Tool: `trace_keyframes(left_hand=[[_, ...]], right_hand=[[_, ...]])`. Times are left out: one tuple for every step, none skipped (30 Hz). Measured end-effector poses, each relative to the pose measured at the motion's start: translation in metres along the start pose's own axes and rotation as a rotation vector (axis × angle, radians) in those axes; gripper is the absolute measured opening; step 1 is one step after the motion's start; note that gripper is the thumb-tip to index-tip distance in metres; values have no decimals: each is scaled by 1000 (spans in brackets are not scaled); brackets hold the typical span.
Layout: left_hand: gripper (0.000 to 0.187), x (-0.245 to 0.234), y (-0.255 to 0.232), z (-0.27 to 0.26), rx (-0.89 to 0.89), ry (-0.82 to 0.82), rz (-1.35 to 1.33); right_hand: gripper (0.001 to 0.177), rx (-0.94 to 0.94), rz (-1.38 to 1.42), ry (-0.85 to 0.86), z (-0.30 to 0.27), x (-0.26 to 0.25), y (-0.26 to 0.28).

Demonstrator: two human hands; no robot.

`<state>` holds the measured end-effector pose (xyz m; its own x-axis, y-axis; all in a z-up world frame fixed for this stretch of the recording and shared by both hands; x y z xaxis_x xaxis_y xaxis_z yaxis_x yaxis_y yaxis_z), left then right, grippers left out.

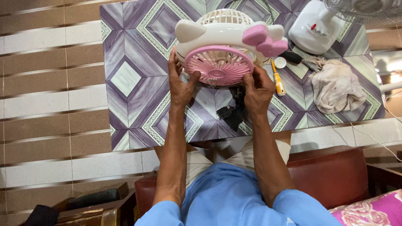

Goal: The person assembles a small white electric fan by attaching a pink bow-shaped accessory and a pink front grille to the fan body. They use a yellow-handled screwdriver to secure the parts and then test the fan by turning it on.

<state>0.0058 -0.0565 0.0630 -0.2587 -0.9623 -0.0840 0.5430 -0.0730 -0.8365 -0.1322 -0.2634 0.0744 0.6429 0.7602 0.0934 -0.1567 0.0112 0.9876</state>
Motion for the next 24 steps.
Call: trace_keyframes(left_hand=[[112, 0, 1, -1, -21, -2, 6], [112, 0, 1, -1, -14, 0, 11], [112, 0, 1, -1, -6, 0, 18], [111, 0, 1, -1, 2, 0, 25], [112, 0, 2, -2, 0, -4, 37], [112, 1, 2, -2, -2, -8, 50], [113, 1, 2, -2, -6, -12, 63], [112, 1, 2, -2, 8, -20, 63], [111, 2, 1, -2, 22, -23, 60], [110, 3, 1, -2, 37, -27, 57], [111, 3, 1, -1, 21, -30, 74], [111, 4, 0, -1, 6, -34, 91], [112, 4, 0, -1, -8, -38, 108], [112, 6, 0, -1, -11, -46, 93], [112, 6, -1, -1, -16, -54, 79], [112, 7, -1, -2, -21, -63, 65], [112, 7, -1, -1, -17, -62, 65], [112, 8, -2, -1, -14, -61, 64], [111, 8, -2, -1, -11, -60, 64], [111, 7, -2, -1, -14, -59, 65], [111, 7, -2, -2, -16, -57, 65], [112, 7, -2, -2, -18, -55, 65], [111, 7, -2, -2, -4, -53, 57], [110, 8, -2, -2, 11, -51, 49]], right_hand=[[26, -27, -21, 7, -1, 1, 0], [26, -53, -42, 15, -2, 2, 0], [26, -51, -36, 12, -2, 2, -1], [25, -48, -30, 10, -1, 1, -1], [25, -44, -24, 9, -2, 0, -2], [23, -17, -1, 9, -1, -1, -3], [21, 11, 21, 10, 0, -3, -4], [20, 39, 43, 11, 0, -5, -4], [21, 39, 46, 4, 1, -6, -4], [21, 39, 49, -4, 1, -9, -4], [22, 39, 52, -11, 2, -11, -3], [22, 42, 52, -16, 3, -12, -3], [22, 44, 54, -20, 5, -12, -3], [22, 45, 55, -24, 6, -12, -3], [22, 36, 44, -40, 6, -13, -2], [22, 27, 33, -55, 6, -12, -2], [22, 18, 23, -70, 6, -11, -3], [22, 7, 3, -90, 5, -10, -3], [22, -5, -17, -110, 3, -9, -3], [22, -16, -37, -131, 2, -8, -3], [23, -11, -61, -152, 0, -7, -3], [23, -5, -85, -173, -1, -7, -3], [23, 1, -109, -195, -3, -8, -3], [22, -2, -106, -180, -4, -8, -2]])
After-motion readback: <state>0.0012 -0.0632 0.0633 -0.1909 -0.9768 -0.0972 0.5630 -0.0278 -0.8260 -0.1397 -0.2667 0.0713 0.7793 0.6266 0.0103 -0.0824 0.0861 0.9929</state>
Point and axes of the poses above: each hand's wrist, its own z-axis towards the middle knuckle, its own x-axis out of the palm, y = z × x, the point moved 4 cm from there along z, towards the middle knuckle, and after that the axes turned 15 degrees about x, right-handed, at the moved point
